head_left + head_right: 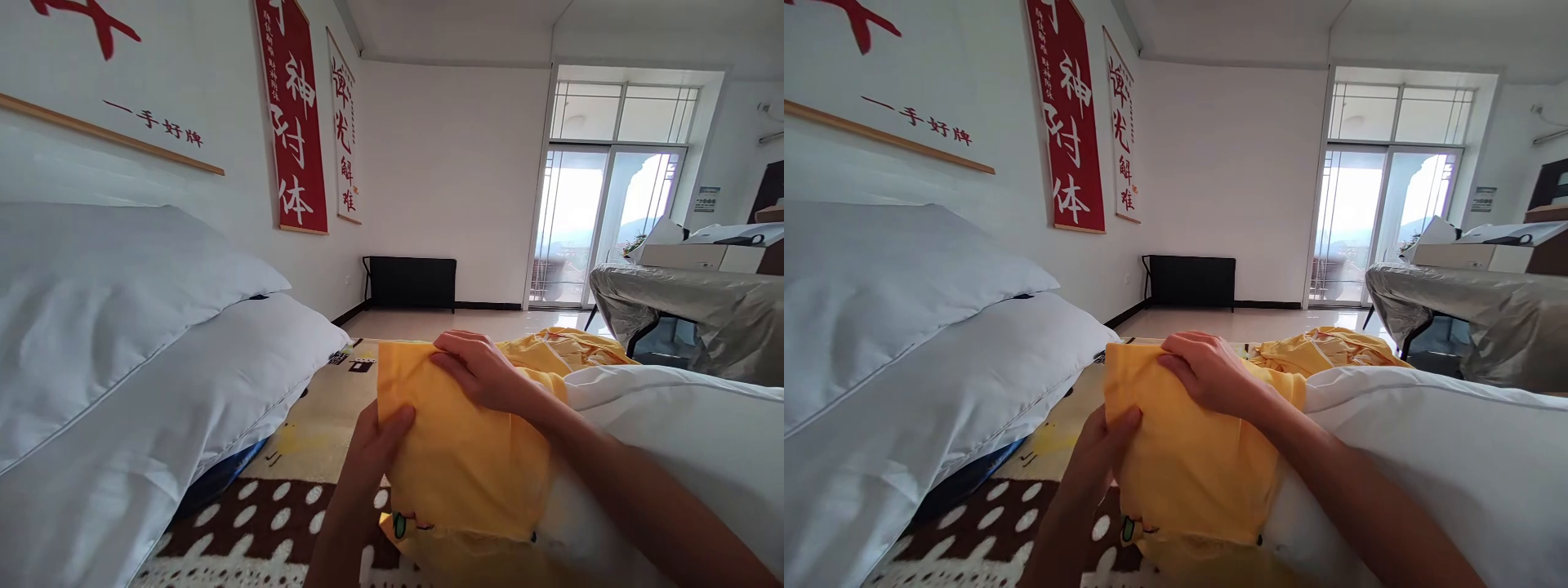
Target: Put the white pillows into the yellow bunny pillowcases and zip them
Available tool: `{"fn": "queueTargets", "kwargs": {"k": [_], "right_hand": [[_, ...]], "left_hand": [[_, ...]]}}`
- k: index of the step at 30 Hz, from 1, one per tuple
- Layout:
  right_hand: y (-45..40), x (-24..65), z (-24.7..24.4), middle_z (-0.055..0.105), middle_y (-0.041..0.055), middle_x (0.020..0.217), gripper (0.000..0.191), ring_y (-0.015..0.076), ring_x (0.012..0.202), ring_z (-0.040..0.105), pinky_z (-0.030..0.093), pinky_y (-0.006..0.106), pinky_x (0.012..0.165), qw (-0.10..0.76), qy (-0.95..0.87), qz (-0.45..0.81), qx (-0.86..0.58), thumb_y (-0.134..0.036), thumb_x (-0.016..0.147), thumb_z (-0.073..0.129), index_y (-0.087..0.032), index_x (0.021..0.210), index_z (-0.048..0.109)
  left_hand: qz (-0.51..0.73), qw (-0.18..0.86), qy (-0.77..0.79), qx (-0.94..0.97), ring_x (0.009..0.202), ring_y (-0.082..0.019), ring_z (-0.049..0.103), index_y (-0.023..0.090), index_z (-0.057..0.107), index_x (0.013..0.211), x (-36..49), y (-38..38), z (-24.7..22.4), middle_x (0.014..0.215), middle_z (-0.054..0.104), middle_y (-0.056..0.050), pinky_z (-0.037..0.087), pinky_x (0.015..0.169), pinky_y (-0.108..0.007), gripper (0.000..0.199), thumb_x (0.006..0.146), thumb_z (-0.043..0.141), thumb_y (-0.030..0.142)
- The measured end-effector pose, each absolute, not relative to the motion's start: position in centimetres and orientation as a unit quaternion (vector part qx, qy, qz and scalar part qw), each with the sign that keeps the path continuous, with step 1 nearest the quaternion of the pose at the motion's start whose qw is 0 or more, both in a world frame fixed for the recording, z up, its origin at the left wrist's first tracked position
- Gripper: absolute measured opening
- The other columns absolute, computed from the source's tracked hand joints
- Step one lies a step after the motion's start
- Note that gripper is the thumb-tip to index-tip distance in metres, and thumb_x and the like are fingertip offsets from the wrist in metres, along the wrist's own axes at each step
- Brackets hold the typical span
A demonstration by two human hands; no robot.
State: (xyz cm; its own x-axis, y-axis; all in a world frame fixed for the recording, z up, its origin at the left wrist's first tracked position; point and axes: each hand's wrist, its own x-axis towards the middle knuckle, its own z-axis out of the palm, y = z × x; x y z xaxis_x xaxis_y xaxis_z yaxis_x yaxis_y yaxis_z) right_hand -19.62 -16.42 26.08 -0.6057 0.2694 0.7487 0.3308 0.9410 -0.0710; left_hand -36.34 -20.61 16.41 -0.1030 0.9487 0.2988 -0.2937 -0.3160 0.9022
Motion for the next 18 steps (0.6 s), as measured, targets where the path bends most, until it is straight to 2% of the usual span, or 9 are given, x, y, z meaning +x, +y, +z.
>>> {"fn": "queueTargets", "kwargs": {"k": [2,5,9,12,16,18], "right_hand": [[-17.0,-20.3,25.5,0.051,-0.0006,0.071,0.025,0.0103,0.066,0.044,0.033,0.022,0.063,0.411,-0.897,-0.059,-0.153,-0.027,0.097,0.039,-0.018,0.076,0.049],[-17.4,-21.2,24.5,0.051,-0.0008,0.071,0.022,0.0098,0.062,0.042,0.029,0.023,0.058,0.400,-0.898,-0.142,-0.118,-0.023,0.096,0.040,-0.019,0.083,0.057],[-17.5,-21.8,23.7,0.046,-0.0018,0.064,0.023,0.0105,0.057,0.034,0.019,0.026,0.051,0.409,-0.865,-0.276,-0.089,-0.017,0.093,0.042,-0.022,0.083,0.061],[-17.5,-21.5,24.1,0.045,-0.0013,0.064,0.025,0.0108,0.056,0.033,0.018,0.027,0.050,0.410,-0.849,-0.322,-0.083,-0.018,0.094,0.042,-0.020,0.076,0.060],[-17.3,-20.4,25.1,0.053,0.0011,0.074,0.026,0.0116,0.066,0.042,0.029,0.024,0.058,0.374,-0.895,-0.212,-0.118,-0.036,0.095,0.045,-0.017,0.081,0.057],[-17.2,-19.7,25.5,0.054,0.0016,0.076,0.023,0.0125,0.072,0.046,0.034,0.023,0.065,0.341,-0.920,-0.117,-0.156,-0.037,0.093,0.048,-0.017,0.083,0.055]], "left_hand": [[0.672,0.451,0.352,0.470,0.065,-0.019,0.063,0.013,0.063,0.083,-36.3,-21.5,16.8,0.074,0.069,-0.007,0.050,0.054,-0.025,0.044,0.063,0.076,0.050],[0.683,0.411,0.404,0.448,0.054,-0.016,0.059,0.012,0.060,0.072,-36.0,-22.7,17.5,0.062,0.064,-0.004,0.045,0.046,-0.022,0.044,0.060,0.076,0.051],[0.692,0.377,0.439,0.432,0.059,-0.016,0.060,0.012,0.062,0.075,-35.9,-23.6,18.3,0.065,0.064,-0.003,0.047,0.049,-0.022,0.041,0.057,0.080,0.044],[0.692,0.354,0.458,0.430,0.058,-0.017,0.058,0.011,0.062,0.073,-36.4,-23.9,18.5,0.064,0.063,-0.003,0.047,0.049,-0.023,0.041,0.054,0.079,0.044],[0.712,0.282,0.503,0.399,0.053,-0.014,0.053,0.011,0.063,0.068,-37.2,-24.5,18.6,0.058,0.060,-0.002,0.042,0.045,-0.022,0.041,0.050,0.079,0.044],[0.725,0.252,0.514,0.382,0.054,-0.015,0.053,0.011,0.063,0.068,-37.1,-25.0,18.8,0.058,0.061,-0.003,0.041,0.044,-0.021,0.040,0.052,0.078,0.044]]}}
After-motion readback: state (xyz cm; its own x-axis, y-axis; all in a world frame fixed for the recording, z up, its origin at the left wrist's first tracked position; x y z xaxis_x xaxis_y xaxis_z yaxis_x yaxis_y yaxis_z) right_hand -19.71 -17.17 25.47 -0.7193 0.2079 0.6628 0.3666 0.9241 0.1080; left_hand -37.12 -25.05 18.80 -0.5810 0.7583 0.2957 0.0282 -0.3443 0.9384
